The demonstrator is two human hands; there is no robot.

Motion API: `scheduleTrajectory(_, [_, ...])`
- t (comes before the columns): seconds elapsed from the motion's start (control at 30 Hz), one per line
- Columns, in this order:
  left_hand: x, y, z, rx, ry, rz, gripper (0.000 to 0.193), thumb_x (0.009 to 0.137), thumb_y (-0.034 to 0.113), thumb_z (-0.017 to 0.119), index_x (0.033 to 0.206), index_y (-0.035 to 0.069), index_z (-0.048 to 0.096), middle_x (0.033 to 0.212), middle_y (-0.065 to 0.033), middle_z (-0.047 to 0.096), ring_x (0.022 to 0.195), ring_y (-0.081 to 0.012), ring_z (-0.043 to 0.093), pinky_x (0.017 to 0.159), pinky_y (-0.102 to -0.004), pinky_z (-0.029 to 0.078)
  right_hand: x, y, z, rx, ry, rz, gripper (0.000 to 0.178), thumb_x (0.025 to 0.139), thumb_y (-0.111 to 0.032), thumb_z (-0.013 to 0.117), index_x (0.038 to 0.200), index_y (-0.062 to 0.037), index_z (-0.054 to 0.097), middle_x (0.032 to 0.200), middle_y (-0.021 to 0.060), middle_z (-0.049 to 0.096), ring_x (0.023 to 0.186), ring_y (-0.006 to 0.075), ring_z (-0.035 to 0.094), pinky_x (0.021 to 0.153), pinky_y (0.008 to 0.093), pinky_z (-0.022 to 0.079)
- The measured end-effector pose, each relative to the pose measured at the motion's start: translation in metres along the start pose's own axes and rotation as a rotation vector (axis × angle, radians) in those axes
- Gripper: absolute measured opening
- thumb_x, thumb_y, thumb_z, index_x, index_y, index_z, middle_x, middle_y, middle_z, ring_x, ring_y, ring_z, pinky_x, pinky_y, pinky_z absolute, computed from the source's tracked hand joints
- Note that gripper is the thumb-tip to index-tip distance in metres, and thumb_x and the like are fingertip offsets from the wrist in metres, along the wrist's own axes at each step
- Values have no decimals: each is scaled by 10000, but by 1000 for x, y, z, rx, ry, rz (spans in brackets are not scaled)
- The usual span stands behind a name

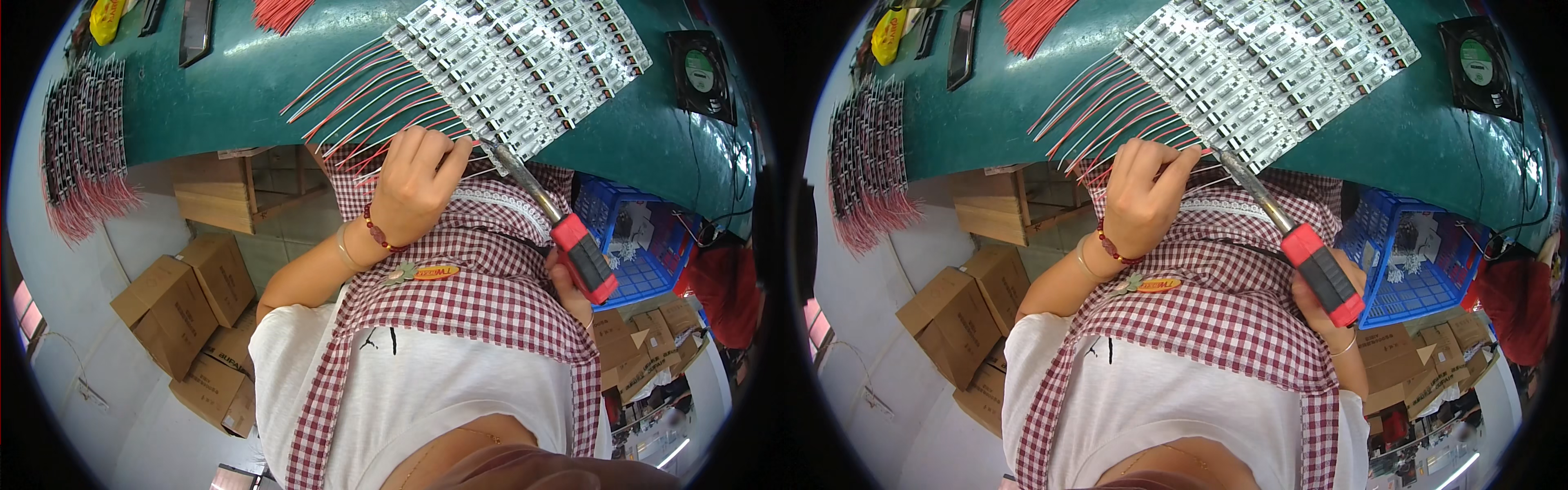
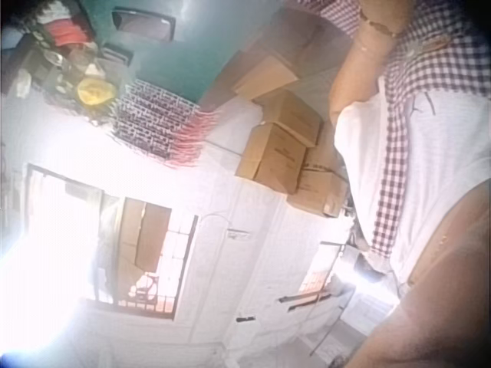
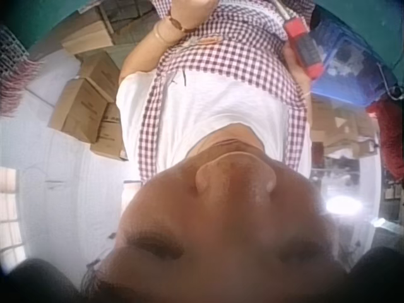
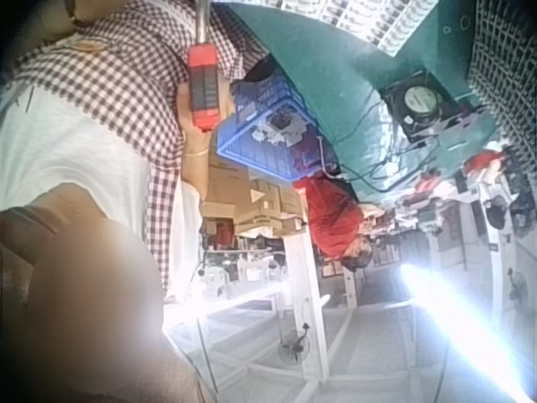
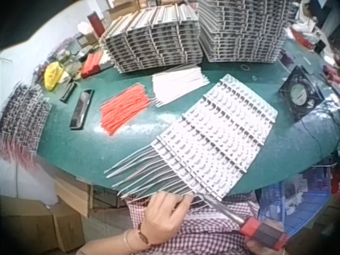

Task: Soldering wires to LED strip components on a factory assembly line workbench.

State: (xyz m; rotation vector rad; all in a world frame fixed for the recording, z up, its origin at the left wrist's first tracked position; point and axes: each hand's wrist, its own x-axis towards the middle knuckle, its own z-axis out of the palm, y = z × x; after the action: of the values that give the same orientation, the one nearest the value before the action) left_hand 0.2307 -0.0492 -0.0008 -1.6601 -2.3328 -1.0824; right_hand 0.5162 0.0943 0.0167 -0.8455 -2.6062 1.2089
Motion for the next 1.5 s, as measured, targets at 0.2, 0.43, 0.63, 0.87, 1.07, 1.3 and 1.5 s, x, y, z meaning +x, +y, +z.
scheduleTrajectory(0.2, [-1, 2, 1, 18, 4, -6, 288, 699, -26, 694, 986, 0, 707, 781, -53, 524, 704, -211, 512, 622, -332, 404, -1, 2, 1, 120, 63, -82, 182, 806, -166, 732, 904, -20, 682, 850, 130, 684, 714, 307, 675, 616, 362, 536])
scheduleTrajectory(0.43, [1, 0, 2, 23, 7, -10, 273, 715, -26, 706, 987, -1, 705, 779, -54, 518, 703, -211, 514, 617, -333, 408, 2, 1, -1, -42, -28, -32, 159, 773, -92, 723, 906, -16, 682, 870, 135, 686, 711, 306, 677, 611, 363, 535])
scheduleTrajectory(0.63, [1, 1, 2, 30, 4, -13, 273, 720, -22, 702, 993, 0, 702, 779, -55, 511, 705, -213, 508, 624, -334, 406, 11, -8, -2, 84, 22, -31, 187, 744, -75, 717, 912, -4, 677, 863, 147, 678, 695, 297, 670, 607, 356, 527])
scheduleTrajectory(0.87, [2, -1, 2, 29, -7, -19, 269, 724, -23, 694, 991, 4, 701, 785, -56, 514, 710, -214, 503, 630, -337, 405, 25, -16, -5, 80, -35, -83, 213, 731, -62, 705, 924, 26, 679, 879, 156, 685, 718, 317, 679, 624, 360, 535])
scheduleTrajectory(1.07, [2, 0, 2, 25, -5, -35, 259, 726, -29, 699, 982, 9, 698, 792, -55, 523, 714, -217, 509, 629, -340, 403, 10, -1, -3, 98, 45, -83, 198, 733, -50, 708, 911, 33, 688, 884, 160, 693, 728, 317, 690, 647, 360, 553])
scheduleTrajectory(1.3, [5, -2, 1, 46, 2, -26, 269, 708, -39, 712, 972, 14, 703, 802, -55, 543, 720, -218, 521, 627, -343, 404, 1, 8, 1, 92, 98, -91, 189, 738, -50, 713, 908, 30, 688, 881, 163, 696, 734, 322, 692, 653, 361, 558])
scheduleTrajectory(1.5, [1, 5, 0, -11, 4, 19, 282, 687, -32, 697, 967, 1, 712, 797, -59, 551, 703, -219, 522, 625, -333, 413, -2, 7, 0, 65, 38, -37, 134, 754, -72, 715, 866, -6, 683, 831, 139, 682, 690, 308, 674, 606, 360, 540])
